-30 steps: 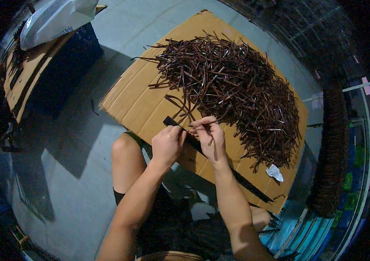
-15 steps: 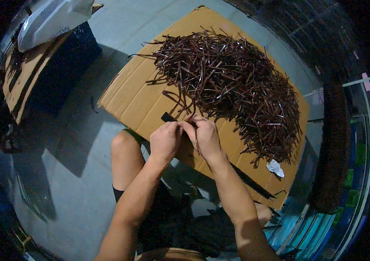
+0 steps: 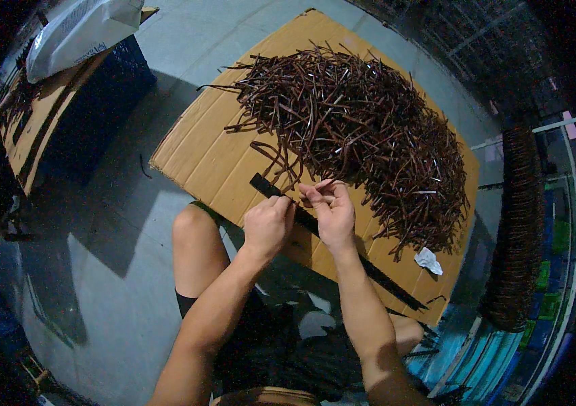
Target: The person sits on the floor and repeatedly picks up thin dark sticks from a pile on a cardboard sheet, then inserts them one by one into a vertical rack structure. The person continues this repetitive insertion process throughout the clip.
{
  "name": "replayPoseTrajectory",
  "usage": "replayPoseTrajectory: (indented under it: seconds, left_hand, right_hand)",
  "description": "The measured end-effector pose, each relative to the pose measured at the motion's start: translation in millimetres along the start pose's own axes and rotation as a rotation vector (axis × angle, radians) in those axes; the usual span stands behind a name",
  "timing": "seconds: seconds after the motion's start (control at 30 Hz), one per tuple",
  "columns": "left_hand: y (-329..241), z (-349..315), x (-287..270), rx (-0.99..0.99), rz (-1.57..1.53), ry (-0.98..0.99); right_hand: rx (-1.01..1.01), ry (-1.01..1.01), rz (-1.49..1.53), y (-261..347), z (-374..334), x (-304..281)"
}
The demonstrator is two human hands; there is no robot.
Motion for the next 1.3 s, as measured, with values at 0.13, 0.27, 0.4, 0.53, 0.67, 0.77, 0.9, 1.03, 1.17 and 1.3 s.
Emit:
replayPoseTrajectory:
  seconds: [0.13, 0.27, 0.4, 0.53, 0.67, 0.77, 0.9, 1.03, 1.17, 1.3]
  left_hand:
    - [5, -4, 3, -0.047, -0.167, -0.070]
    - [11, -7, 10, -0.026, -0.116, -0.093]
    - [9, -3, 12, -0.035, -0.073, -0.028]
    - [-3, 2, 5, -0.015, -0.011, -0.040]
    - [-4, 3, -6, 0.004, -0.045, -0.077]
    - [-4, 4, -20, -0.035, 0.018, -0.076]
    - [13, 21, -41, -0.288, 0.034, -0.085]
    - [24, 23, -43, -0.314, -0.036, -0.028]
    - [11, 18, -35, -0.172, -0.161, -0.053]
    - [9, 23, -40, -0.176, -0.145, -0.059]
  right_hand:
    - [-0.100, 0.059, -0.132, -1, -2, 5]
    - [-0.164, 0.122, -0.385, 1, -10, 12]
    - [-0.097, 0.079, -0.061, -6, -3, 6]
    - [-0.100, 0.085, -0.058, -5, -4, 7]
    - [-0.421, 0.166, -0.445, 32, -14, 19]
    - [-0.470, 0.246, -0.508, 43, -12, 23]
    - [-0.409, 0.298, -0.688, 17, 39, -31]
    - [-0.578, 0.492, -1.259, 9, 42, -27]
    - [-1.013, 0.449, -1.383, 4, 40, -24]
    - [-1.028, 0.583, -1.409, 11, 43, -21]
Point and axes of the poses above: each hand's wrist, its own z-axis towards the middle knuckle, its own x-axis out of the palm, y = z × x, the point moved 7 cm from there along z, towards the middle knuckle, and after that the axes turned 13 degrees about -y, right-handed, at the moved point
